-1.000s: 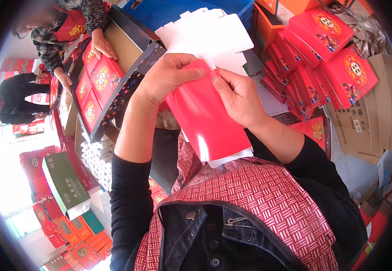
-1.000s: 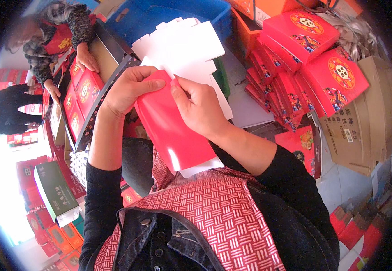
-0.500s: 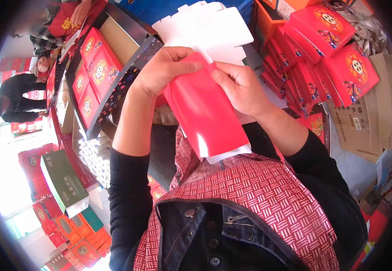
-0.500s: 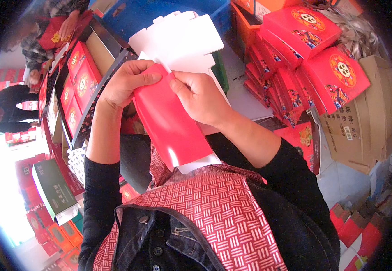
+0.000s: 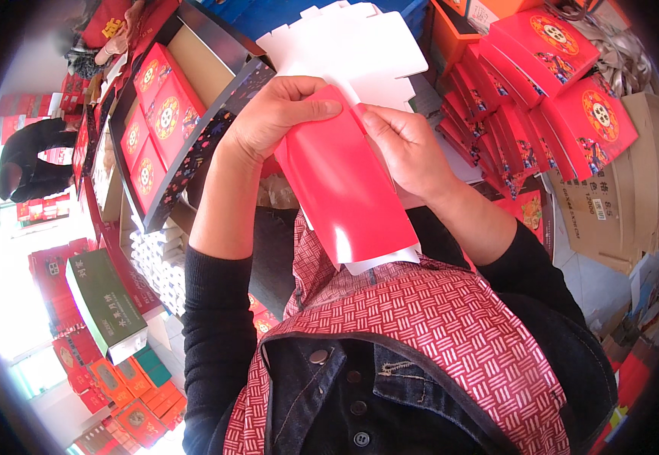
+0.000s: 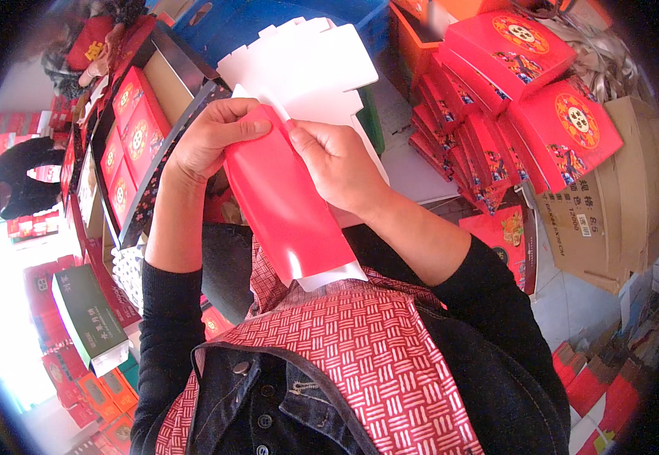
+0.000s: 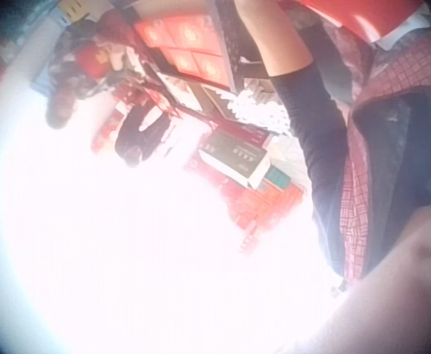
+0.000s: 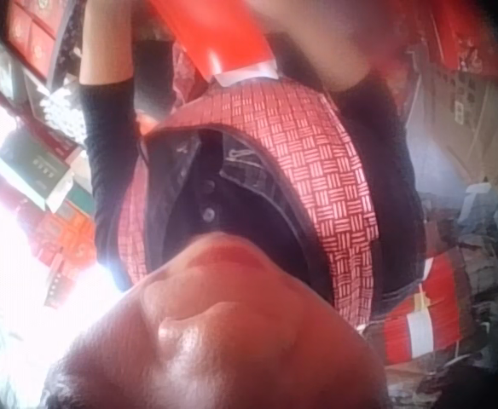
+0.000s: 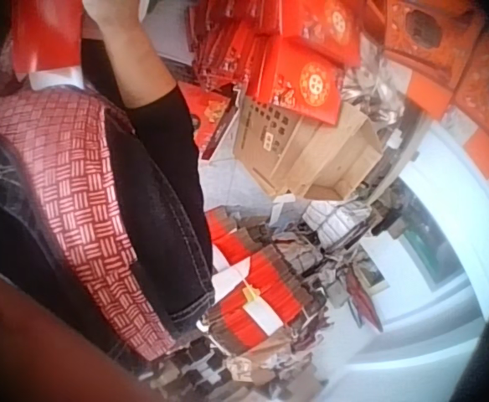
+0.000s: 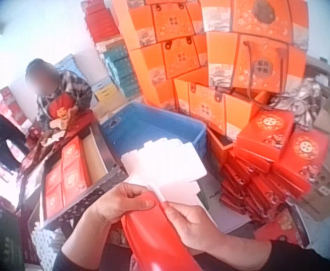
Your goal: The person folds red paper sheets into small boxes and places them into a larger black box. The person repeatedly picks up flat red sheets, folds them into box shapes, and stacks the finished boxes inside a black container.
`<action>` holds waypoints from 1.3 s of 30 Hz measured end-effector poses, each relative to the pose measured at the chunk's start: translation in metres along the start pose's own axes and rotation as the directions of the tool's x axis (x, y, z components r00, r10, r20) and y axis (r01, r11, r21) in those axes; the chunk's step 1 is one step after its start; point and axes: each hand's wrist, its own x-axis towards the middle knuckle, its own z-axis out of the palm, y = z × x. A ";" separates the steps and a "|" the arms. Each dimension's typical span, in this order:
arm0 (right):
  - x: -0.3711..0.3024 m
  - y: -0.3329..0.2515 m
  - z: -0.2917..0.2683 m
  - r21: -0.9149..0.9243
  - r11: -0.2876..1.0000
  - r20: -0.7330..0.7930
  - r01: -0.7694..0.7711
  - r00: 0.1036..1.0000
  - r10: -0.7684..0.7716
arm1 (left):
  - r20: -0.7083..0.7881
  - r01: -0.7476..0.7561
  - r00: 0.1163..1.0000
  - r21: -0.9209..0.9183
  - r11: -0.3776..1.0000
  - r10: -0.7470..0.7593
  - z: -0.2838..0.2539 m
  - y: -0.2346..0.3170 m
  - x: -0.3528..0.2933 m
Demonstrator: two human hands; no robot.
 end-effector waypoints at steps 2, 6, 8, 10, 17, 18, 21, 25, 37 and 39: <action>0.000 0.002 0.000 0.047 0.999 0.002 -0.012 1.000 0.012 | 0.010 -0.018 1.000 -0.005 1.000 0.018 -0.001 -0.002 0.001; -0.001 0.002 0.001 0.050 0.999 -0.010 -0.006 1.000 0.006 | 0.020 -0.028 0.999 0.006 1.000 0.028 -0.003 -0.003 0.002; -0.001 0.001 0.000 0.062 0.998 -0.004 -0.007 1.000 0.007 | 0.025 -0.032 0.999 -0.003 0.999 0.032 0.001 0.001 0.001; 0.000 0.000 -0.001 0.029 0.999 0.007 -0.016 1.000 0.015 | 0.024 -0.032 0.999 -0.004 0.999 0.033 0.002 0.002 0.000; 0.001 0.003 -0.001 0.077 0.995 0.026 -0.067 0.998 0.065 | 0.028 -0.010 1.000 0.006 1.000 0.010 -0.001 0.001 -0.001; 0.001 0.008 0.000 0.117 0.993 -0.016 -0.033 0.999 0.035 | 0.018 -0.002 1.000 0.011 1.000 0.002 -0.001 0.001 -0.001; 0.001 0.012 0.002 0.243 0.968 -0.086 0.061 0.995 -0.041 | 0.008 -0.006 1.000 0.018 1.000 0.006 0.003 0.003 -0.002; 0.007 -0.004 -0.013 0.247 0.966 0.029 0.077 0.996 -0.087 | -0.007 -0.001 1.000 0.057 0.998 0.002 0.000 0.000 0.000; -0.001 0.013 0.006 0.254 0.963 -0.242 0.087 0.970 -0.024 | -0.072 -0.047 0.996 0.114 0.992 0.055 0.002 -0.006 0.006; -0.003 0.011 0.008 0.344 0.939 -0.261 0.029 0.963 0.066 | -0.100 -0.048 0.993 0.123 0.991 0.060 0.004 -0.009 0.007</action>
